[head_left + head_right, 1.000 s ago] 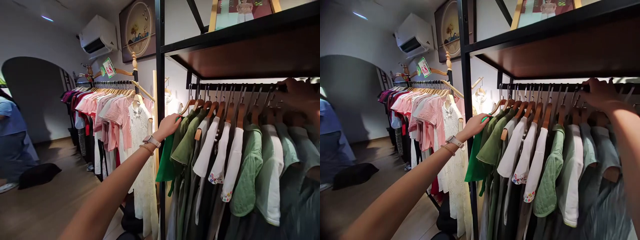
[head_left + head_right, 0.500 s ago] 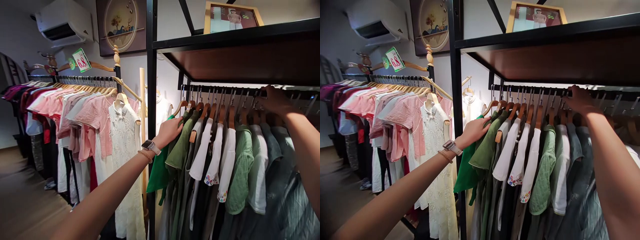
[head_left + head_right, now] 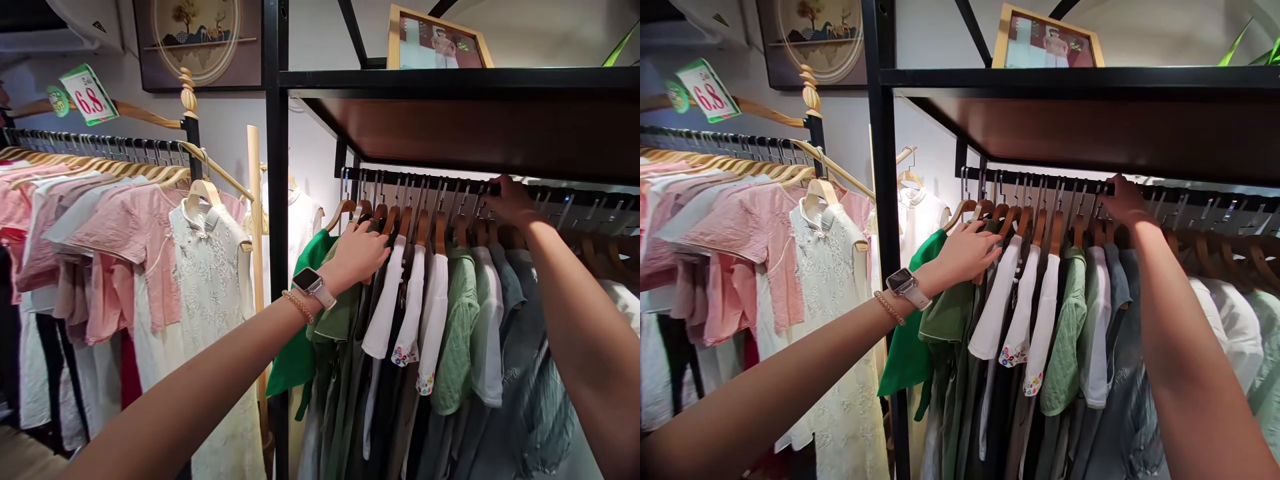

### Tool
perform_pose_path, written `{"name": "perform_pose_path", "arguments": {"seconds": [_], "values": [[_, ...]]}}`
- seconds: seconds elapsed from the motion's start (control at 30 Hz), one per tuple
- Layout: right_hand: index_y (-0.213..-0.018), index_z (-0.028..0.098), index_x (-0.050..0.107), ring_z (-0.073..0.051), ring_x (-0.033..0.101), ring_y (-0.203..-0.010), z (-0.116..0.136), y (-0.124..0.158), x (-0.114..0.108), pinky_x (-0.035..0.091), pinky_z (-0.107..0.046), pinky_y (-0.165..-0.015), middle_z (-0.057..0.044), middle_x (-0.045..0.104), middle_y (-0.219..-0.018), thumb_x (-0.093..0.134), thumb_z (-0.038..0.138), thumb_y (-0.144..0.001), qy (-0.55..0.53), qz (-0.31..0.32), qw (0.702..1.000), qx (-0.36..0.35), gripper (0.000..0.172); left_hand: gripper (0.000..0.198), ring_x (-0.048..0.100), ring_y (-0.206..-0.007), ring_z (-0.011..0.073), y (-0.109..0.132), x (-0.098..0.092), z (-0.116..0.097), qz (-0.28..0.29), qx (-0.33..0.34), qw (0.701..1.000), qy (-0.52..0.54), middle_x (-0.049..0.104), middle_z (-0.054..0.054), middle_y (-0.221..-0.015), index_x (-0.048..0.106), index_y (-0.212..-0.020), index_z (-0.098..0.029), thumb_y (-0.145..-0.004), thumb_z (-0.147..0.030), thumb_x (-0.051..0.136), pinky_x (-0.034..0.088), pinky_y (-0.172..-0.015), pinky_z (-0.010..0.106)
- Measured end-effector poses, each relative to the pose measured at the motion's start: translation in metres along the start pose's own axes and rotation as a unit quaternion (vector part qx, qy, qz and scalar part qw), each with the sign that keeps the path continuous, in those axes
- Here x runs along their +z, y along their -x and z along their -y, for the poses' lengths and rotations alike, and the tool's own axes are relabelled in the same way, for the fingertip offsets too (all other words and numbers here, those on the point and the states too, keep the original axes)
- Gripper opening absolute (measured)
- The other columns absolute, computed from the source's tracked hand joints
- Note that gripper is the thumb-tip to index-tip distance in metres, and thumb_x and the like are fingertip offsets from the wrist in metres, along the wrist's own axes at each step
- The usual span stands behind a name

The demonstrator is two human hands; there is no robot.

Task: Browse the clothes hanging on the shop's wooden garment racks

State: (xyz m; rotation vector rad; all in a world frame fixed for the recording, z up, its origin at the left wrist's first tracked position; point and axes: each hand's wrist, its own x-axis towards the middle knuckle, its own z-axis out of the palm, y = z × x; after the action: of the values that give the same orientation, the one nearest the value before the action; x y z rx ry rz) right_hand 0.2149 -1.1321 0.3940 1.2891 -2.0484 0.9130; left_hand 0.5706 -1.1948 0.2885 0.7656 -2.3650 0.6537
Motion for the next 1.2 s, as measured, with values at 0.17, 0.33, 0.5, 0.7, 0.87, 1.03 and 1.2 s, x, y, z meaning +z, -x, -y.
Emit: {"name": "perform_pose_path", "arguments": {"seconds": [0.17, 0.33, 0.5, 0.7, 0.87, 1.03, 1.2], "values": [[-0.134, 0.014, 0.053, -0.030, 0.051, -0.122, -0.004, -0.006, 0.006, 0.038, -0.039, -0.096, -0.021, 0.057, -0.138, 0.061, 0.028, -0.089, -0.001, -0.009, 1.000, -0.013, 0.048, 0.041, 0.053, -0.132, 0.0311, 0.004, 0.011, -0.020, -0.038, 0.026, 0.999, 0.003, 0.071, 0.011, -0.127, 0.070, -0.119, -0.019, -0.105, -0.032, 0.035, 0.039, -0.107, 0.046], [-0.131, 0.018, 0.053, -0.033, 0.052, -0.126, -0.015, -0.011, 0.015, 0.042, -0.044, -0.101, -0.016, 0.059, -0.136, 0.062, 0.034, -0.085, 0.000, -0.032, 0.999, -0.019, 0.050, 0.044, 0.056, -0.130, 0.0311, 0.008, 0.016, -0.042, -0.049, 0.049, 0.998, 0.004, 0.070, 0.014, -0.129, 0.061, -0.134, -0.014, -0.104, -0.037, 0.040, 0.039, -0.108, 0.046], [-0.133, 0.022, 0.053, -0.035, 0.049, -0.131, -0.022, -0.014, 0.020, 0.040, -0.051, -0.108, -0.014, 0.058, -0.140, 0.060, 0.034, -0.084, -0.014, -0.038, 0.998, -0.043, 0.051, 0.045, 0.052, -0.136, 0.0325, 0.010, 0.020, -0.050, -0.060, 0.046, 0.997, 0.010, 0.062, 0.016, -0.142, 0.059, -0.137, -0.014, -0.104, -0.036, 0.039, 0.041, -0.107, 0.048], [-0.154, 0.020, 0.033, -0.030, 0.033, -0.148, -0.005, 0.005, 0.008, 0.032, -0.046, -0.119, -0.012, 0.040, -0.158, 0.061, 0.033, -0.085, -0.070, -0.004, 0.996, -0.057, 0.076, 0.043, 0.051, -0.137, 0.0329, 0.009, 0.019, -0.058, -0.057, 0.101, 0.993, 0.038, 0.065, 0.011, -0.140, 0.062, -0.136, -0.021, -0.103, -0.039, 0.041, 0.039, -0.110, 0.052], [-0.143, 0.020, 0.051, -0.033, 0.042, -0.140, 0.005, 0.100, -0.007, 0.039, -0.048, -0.113, -0.011, 0.049, -0.151, 0.053, 0.030, -0.089, 0.011, 0.010, 0.995, -0.100, 0.055, 0.038, 0.062, -0.122, 0.0317, 0.000, 0.020, -0.075, -0.054, 0.079, 0.994, 0.058, 0.071, 0.012, -0.130, 0.068, -0.127, -0.023, -0.099, -0.034, 0.045, 0.043, -0.103, 0.051], [-0.117, 0.020, 0.066, -0.035, 0.057, -0.108, -0.001, 0.186, -0.007, 0.047, -0.048, -0.091, -0.015, 0.066, -0.119, 0.041, 0.038, -0.099, 0.152, -0.011, 0.987, -0.044, 0.036, 0.043, 0.062, -0.116, 0.0343, -0.025, 0.024, -0.097, -0.103, 0.050, 0.992, 0.060, 0.065, 0.013, -0.137, 0.066, -0.130, -0.021, -0.098, -0.031, 0.039, 0.046, -0.095, 0.051], [-0.123, 0.021, 0.065, -0.032, 0.057, -0.105, -0.006, 0.209, -0.019, 0.045, -0.046, -0.090, -0.013, 0.067, -0.114, 0.040, 0.029, -0.098, 0.167, 0.029, 0.985, -0.036, 0.036, 0.047, 0.065, -0.104, 0.0374, -0.043, 0.018, -0.116, -0.070, 0.038, 0.994, 0.073, 0.072, 0.019, -0.118, 0.065, -0.128, -0.015, -0.097, -0.036, 0.037, 0.048, -0.087, 0.050]]}}
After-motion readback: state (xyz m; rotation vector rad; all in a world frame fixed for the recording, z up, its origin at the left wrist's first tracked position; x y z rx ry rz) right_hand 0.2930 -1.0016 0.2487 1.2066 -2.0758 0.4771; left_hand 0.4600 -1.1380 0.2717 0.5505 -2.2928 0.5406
